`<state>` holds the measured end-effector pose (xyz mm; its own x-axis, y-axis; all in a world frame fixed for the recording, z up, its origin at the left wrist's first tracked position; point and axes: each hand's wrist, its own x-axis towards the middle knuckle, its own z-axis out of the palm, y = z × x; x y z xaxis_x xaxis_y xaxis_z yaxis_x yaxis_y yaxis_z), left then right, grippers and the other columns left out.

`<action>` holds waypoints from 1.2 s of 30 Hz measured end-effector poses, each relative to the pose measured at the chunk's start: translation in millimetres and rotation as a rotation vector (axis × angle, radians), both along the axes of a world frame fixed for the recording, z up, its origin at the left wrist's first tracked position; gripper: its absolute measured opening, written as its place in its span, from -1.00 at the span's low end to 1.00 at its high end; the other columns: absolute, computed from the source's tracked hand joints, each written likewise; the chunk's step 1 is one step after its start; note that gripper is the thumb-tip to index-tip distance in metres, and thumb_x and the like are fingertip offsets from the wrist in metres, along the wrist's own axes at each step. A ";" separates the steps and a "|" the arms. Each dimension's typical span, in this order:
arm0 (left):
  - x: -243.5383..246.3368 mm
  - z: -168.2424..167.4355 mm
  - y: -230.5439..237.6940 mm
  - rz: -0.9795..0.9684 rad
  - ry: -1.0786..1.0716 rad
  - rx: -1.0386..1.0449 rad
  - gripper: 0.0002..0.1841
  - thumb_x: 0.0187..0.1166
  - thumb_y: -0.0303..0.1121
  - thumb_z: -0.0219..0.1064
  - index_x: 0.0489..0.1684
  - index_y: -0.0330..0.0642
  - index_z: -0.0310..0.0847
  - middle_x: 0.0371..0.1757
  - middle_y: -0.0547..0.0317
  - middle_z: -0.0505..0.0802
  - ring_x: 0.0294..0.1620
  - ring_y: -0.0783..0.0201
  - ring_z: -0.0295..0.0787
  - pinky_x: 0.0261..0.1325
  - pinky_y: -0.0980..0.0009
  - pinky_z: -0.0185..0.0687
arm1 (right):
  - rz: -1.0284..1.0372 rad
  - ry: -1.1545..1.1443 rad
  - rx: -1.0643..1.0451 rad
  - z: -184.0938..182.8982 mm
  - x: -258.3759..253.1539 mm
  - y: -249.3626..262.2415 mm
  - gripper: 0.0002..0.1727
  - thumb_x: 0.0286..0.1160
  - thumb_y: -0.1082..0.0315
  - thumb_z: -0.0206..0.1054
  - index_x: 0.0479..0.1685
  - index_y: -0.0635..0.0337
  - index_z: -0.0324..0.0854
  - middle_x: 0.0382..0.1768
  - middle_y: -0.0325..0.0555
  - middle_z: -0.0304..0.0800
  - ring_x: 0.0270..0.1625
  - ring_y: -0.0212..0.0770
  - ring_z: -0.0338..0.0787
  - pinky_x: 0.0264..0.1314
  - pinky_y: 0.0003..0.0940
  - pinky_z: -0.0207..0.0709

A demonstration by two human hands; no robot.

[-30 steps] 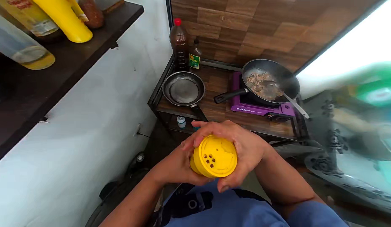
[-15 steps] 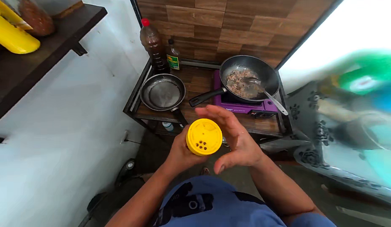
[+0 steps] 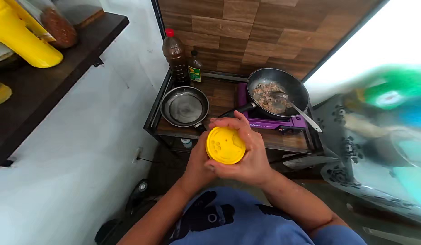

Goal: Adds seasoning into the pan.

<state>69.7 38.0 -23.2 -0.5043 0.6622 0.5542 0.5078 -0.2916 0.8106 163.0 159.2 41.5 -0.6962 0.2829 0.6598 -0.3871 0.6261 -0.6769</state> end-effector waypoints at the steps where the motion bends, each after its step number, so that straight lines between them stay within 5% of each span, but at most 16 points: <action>1: -9.0 13.3 -9.0 -0.182 -0.063 -0.032 -0.27 0.29 -0.07 0.64 0.33 -0.43 0.52 0.16 0.19 0.84 0.25 0.69 0.69 0.38 0.66 0.59 | 0.146 -0.039 -0.016 6.5 0.5 4.7 -0.30 0.23 -0.10 0.62 0.27 0.20 0.66 0.15 -0.16 0.88 0.35 -0.32 0.77 0.81 0.30 0.11; 3: -24.3 31.8 -22.9 -0.507 -0.146 -0.082 -0.25 0.22 -0.14 0.70 0.42 -0.25 0.51 0.28 0.48 0.80 0.37 0.78 0.59 0.48 0.67 0.51 | 0.446 -0.083 -0.069 15.2 -3.7 9.1 -0.26 0.28 -0.14 0.59 0.25 0.32 0.65 0.16 -0.01 0.88 0.39 -0.20 0.77 0.82 0.26 0.18; 5: -27.3 43.6 -25.9 -0.593 -0.200 -0.037 -0.28 0.21 -0.15 0.71 0.39 -0.23 0.55 0.27 0.56 0.80 0.38 0.83 0.55 0.50 0.72 0.45 | 0.578 -0.098 -0.110 17.7 -9.2 6.5 -0.21 0.28 -0.11 0.60 0.32 0.39 0.59 0.17 0.06 0.87 0.41 -0.16 0.76 0.84 0.27 0.12; 8: -15.3 62.0 -20.1 -0.301 -0.289 -0.029 -0.35 0.04 -0.26 0.72 -0.01 -0.61 0.58 -0.09 0.29 0.87 0.05 0.88 0.64 0.22 0.84 0.48 | 0.451 -0.074 -0.131 12.0 -16.9 2.2 -0.22 0.24 -0.08 0.63 0.35 0.27 0.53 0.16 -0.07 0.88 0.38 -0.24 0.76 0.85 0.19 0.14; 10: -19.7 20.1 -12.4 -0.124 -0.141 0.024 -0.31 0.26 -0.03 0.66 0.16 -0.46 0.56 0.03 0.35 0.87 0.17 0.82 0.68 0.32 0.73 0.59 | 0.260 -0.032 -0.108 4.4 -22.2 -2.7 -0.27 0.21 -0.04 0.66 0.33 0.17 0.54 0.15 -0.16 0.87 0.38 -0.27 0.76 0.85 0.21 0.15; 14: -18.7 -7.9 1.2 0.274 0.028 0.065 -0.34 0.35 -0.08 0.55 0.19 -0.55 0.56 -0.01 0.03 0.87 0.12 0.70 0.74 0.30 0.70 0.59 | -0.041 0.049 -0.078 -10.5 -33.5 -17.8 -0.27 0.19 -0.01 0.68 0.35 0.09 0.51 0.20 -0.24 0.85 0.40 -0.35 0.73 0.86 0.23 0.07; 18: -34.0 5.3 -8.1 -0.038 -0.026 -0.059 -0.24 0.25 -0.15 0.62 0.37 -0.52 0.46 0.14 0.01 0.84 0.22 0.62 0.72 0.35 0.65 0.59 | 0.042 0.013 -0.049 -3.8 -30.9 -6.7 -0.25 0.20 -0.05 0.66 0.36 0.14 0.52 0.19 -0.19 0.85 0.40 -0.33 0.74 0.86 0.28 0.05; 22: -45.2 23.0 -21.4 -0.419 -0.110 -0.092 -0.28 0.26 -0.10 0.66 0.36 -0.33 0.54 0.22 0.36 0.82 0.34 0.78 0.59 0.46 0.71 0.49 | 0.438 -0.127 -0.103 7.6 -25.3 8.7 -0.13 0.22 -0.09 0.64 0.45 0.30 0.45 0.19 -0.06 0.86 0.37 -0.25 0.76 0.83 0.18 0.15; 24: -37.2 14.0 -16.7 -0.315 -0.188 -0.056 -0.40 0.27 -0.06 0.66 0.15 -0.31 0.64 0.04 0.43 0.88 0.17 0.79 0.70 0.30 0.71 0.62 | 0.357 -0.157 -0.169 4.1 -23.5 5.6 -0.07 0.22 -0.04 0.66 0.56 0.24 0.37 0.29 -0.07 0.81 0.38 -0.21 0.74 0.62 -0.03 0.52; 26: -26.8 -0.3 -5.1 -0.024 -0.222 -0.083 -0.31 0.26 -0.12 0.67 0.18 -0.50 0.51 -0.02 0.26 0.86 0.08 0.72 0.75 0.23 0.69 0.68 | 0.110 -0.164 -0.205 -7.9 -23.4 0.0 -0.02 0.22 -0.01 0.68 0.68 0.12 0.28 0.46 -0.12 0.67 0.47 -0.25 0.67 0.51 -0.18 0.63; 28: -21.1 -8.4 9.2 0.196 -0.234 -0.151 -0.21 0.30 -0.19 0.65 0.39 -0.55 0.35 0.09 0.02 0.81 0.13 0.56 0.78 0.28 0.59 0.69 | -0.069 -0.174 -0.234 -27.6 -26.3 -7.9 0.08 0.18 -0.01 0.71 0.74 0.19 0.21 0.54 0.02 0.55 0.54 -0.20 0.59 0.56 -0.17 0.54; 31: -9.4 -19.3 17.7 0.178 -0.156 -0.189 -0.09 0.33 -0.25 0.56 0.64 -0.57 0.15 0.45 -0.31 0.60 0.44 0.29 0.62 0.52 0.40 0.52 | -0.143 -0.158 -0.410 -46.5 -29.5 -15.9 0.18 0.08 0.11 0.77 0.72 0.36 0.08 0.36 0.13 0.64 0.35 -0.32 0.72 0.42 -0.39 0.65; 33: -3.1 -26.0 19.5 0.047 -0.159 -0.180 0.02 0.33 -0.25 0.56 0.78 -0.48 -0.02 0.69 -0.36 0.36 0.63 0.24 0.44 0.63 0.38 0.42 | -0.206 -0.146 -0.479 -49.9 -28.7 -5.3 0.11 0.00 0.19 0.80 0.62 0.32 0.18 0.22 0.04 0.71 0.22 -0.36 0.78 0.30 -0.43 0.71; 36: 3.9 -32.5 22.8 -0.081 -0.245 -0.179 0.03 0.36 -0.32 0.55 0.87 -0.29 -0.09 0.83 -0.30 0.13 0.71 0.19 0.38 0.53 0.38 0.58 | -0.269 -0.233 -0.505 -55.6 -19.4 14.0 0.08 -0.07 0.13 0.82 0.53 0.27 0.22 0.14 -0.01 0.72 0.15 -0.36 0.79 0.24 -0.44 0.72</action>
